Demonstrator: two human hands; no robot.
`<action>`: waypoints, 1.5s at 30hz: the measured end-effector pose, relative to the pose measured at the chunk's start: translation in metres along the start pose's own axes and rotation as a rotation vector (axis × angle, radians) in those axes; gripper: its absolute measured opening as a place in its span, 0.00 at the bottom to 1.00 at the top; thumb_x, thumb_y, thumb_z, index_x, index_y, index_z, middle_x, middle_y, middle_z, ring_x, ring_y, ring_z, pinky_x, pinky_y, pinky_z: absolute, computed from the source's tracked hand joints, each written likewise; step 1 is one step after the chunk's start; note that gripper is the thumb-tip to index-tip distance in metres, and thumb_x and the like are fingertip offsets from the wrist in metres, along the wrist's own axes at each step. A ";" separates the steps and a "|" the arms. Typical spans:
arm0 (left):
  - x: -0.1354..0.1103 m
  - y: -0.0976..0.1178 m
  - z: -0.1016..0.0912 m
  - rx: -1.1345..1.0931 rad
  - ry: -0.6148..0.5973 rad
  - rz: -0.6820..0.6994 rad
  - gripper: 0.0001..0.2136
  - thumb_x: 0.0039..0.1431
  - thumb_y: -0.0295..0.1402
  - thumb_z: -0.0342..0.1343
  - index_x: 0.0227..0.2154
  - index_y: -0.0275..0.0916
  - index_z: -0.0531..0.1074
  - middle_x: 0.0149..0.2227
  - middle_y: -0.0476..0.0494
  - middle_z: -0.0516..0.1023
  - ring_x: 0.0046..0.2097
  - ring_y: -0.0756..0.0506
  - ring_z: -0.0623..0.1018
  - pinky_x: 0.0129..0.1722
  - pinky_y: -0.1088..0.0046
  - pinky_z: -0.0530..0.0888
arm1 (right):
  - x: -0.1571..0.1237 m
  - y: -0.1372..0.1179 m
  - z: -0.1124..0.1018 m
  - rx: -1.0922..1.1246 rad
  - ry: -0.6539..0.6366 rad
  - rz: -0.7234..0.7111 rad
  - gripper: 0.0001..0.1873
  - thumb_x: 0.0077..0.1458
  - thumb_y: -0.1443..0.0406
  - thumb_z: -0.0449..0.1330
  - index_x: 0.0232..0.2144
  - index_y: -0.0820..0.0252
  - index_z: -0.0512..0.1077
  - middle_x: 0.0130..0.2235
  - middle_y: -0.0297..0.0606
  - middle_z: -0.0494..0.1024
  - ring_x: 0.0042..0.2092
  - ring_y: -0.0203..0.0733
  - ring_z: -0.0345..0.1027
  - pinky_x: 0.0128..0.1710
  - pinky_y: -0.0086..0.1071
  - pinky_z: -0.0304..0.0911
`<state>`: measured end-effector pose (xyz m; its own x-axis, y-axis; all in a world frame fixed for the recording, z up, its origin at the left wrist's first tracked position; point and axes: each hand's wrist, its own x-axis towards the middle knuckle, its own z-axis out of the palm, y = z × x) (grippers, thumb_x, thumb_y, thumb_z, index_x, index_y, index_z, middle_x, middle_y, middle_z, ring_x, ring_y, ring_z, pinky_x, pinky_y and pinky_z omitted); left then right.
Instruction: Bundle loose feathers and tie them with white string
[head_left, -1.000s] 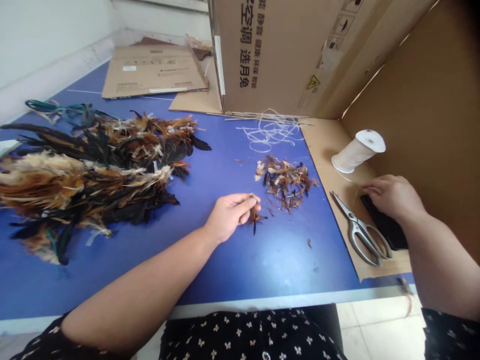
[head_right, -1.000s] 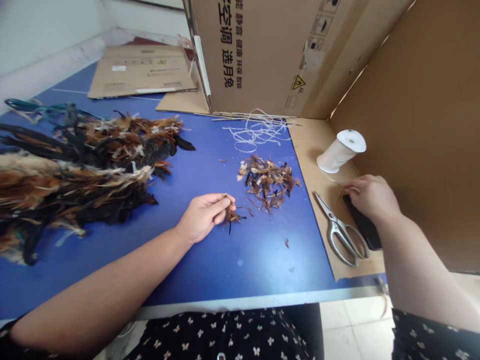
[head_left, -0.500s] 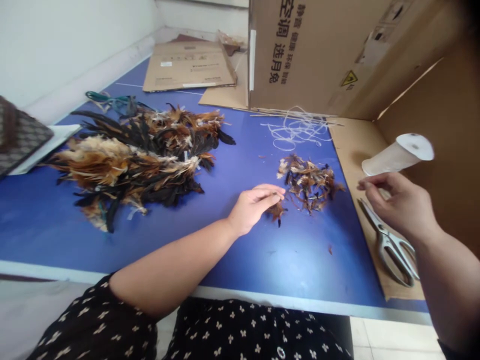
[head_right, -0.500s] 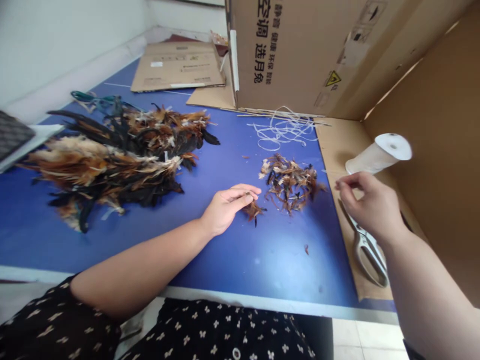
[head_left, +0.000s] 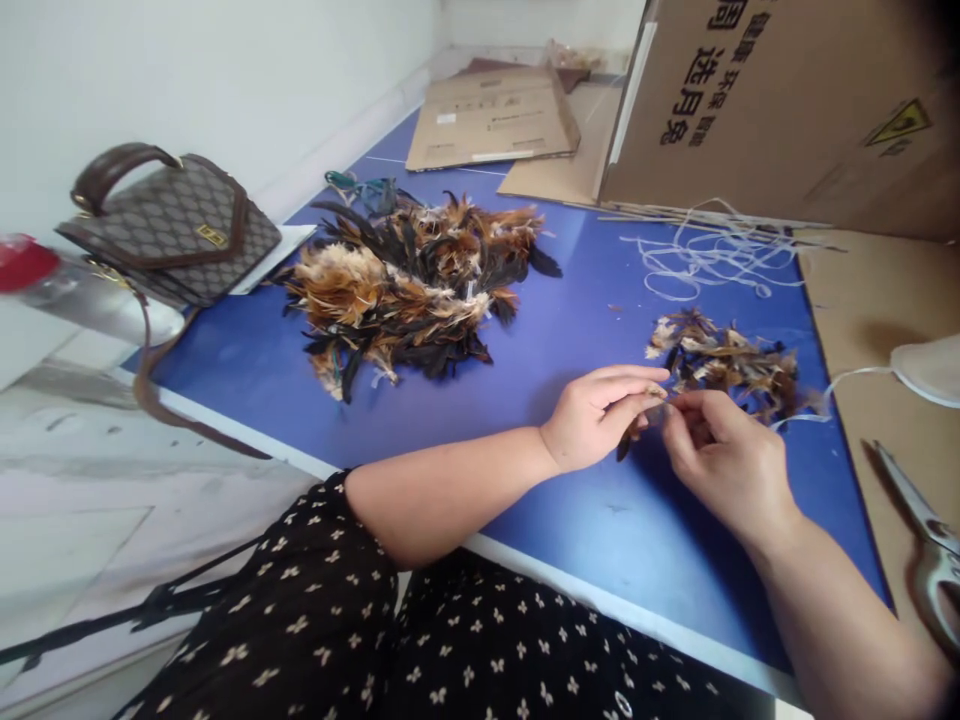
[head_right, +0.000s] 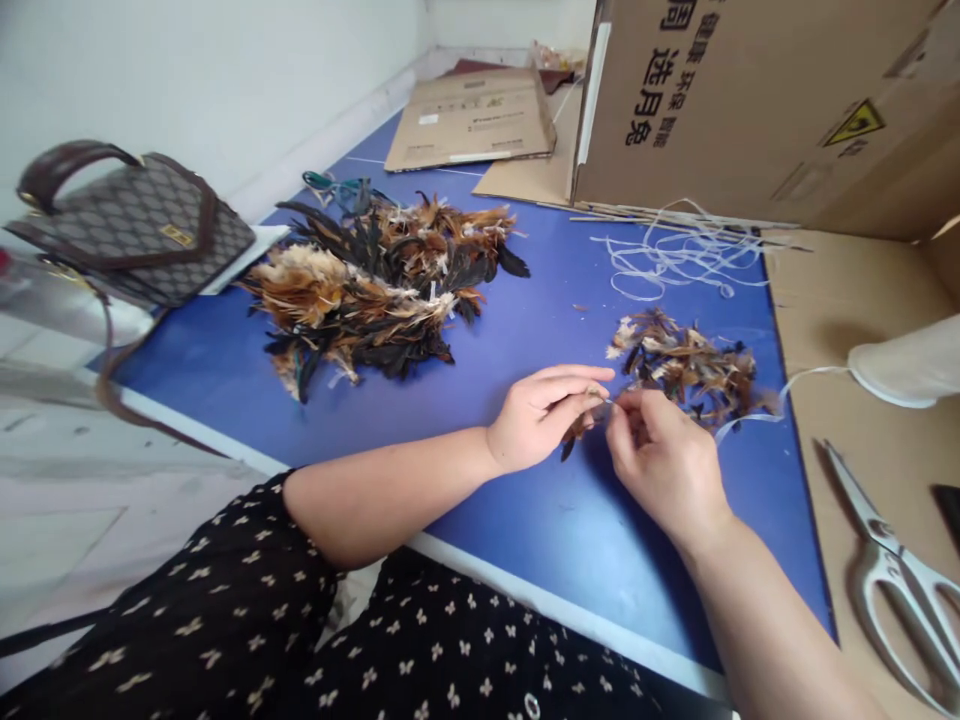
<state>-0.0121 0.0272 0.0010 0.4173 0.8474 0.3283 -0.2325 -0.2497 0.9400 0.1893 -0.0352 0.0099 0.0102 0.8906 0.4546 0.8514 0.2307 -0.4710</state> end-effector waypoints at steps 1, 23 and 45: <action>0.000 -0.002 0.000 -0.022 -0.026 -0.032 0.14 0.77 0.42 0.63 0.46 0.36 0.88 0.64 0.30 0.85 0.40 0.49 0.86 0.46 0.66 0.87 | -0.003 0.000 -0.001 0.020 0.005 -0.006 0.08 0.74 0.57 0.64 0.44 0.53 0.79 0.31 0.34 0.83 0.27 0.40 0.76 0.29 0.34 0.71; 0.000 -0.022 -0.005 0.057 -0.313 -0.199 0.13 0.76 0.40 0.65 0.47 0.34 0.87 0.33 0.49 0.77 0.28 0.54 0.77 0.34 0.73 0.77 | -0.005 0.004 -0.027 0.220 -0.067 -0.182 0.14 0.72 0.63 0.71 0.57 0.54 0.84 0.34 0.33 0.85 0.30 0.38 0.78 0.33 0.34 0.76; 0.000 -0.018 -0.003 0.147 -0.149 -0.199 0.14 0.78 0.38 0.60 0.45 0.34 0.87 0.29 0.50 0.78 0.26 0.52 0.75 0.34 0.71 0.76 | 0.005 0.005 -0.034 0.137 -0.107 -0.265 0.02 0.72 0.66 0.68 0.44 0.56 0.83 0.35 0.36 0.85 0.33 0.38 0.79 0.35 0.32 0.71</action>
<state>-0.0109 0.0328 -0.0161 0.5691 0.8109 0.1363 -0.0077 -0.1605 0.9870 0.2116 -0.0429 0.0353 -0.2637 0.8270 0.4966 0.7385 0.5043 -0.4476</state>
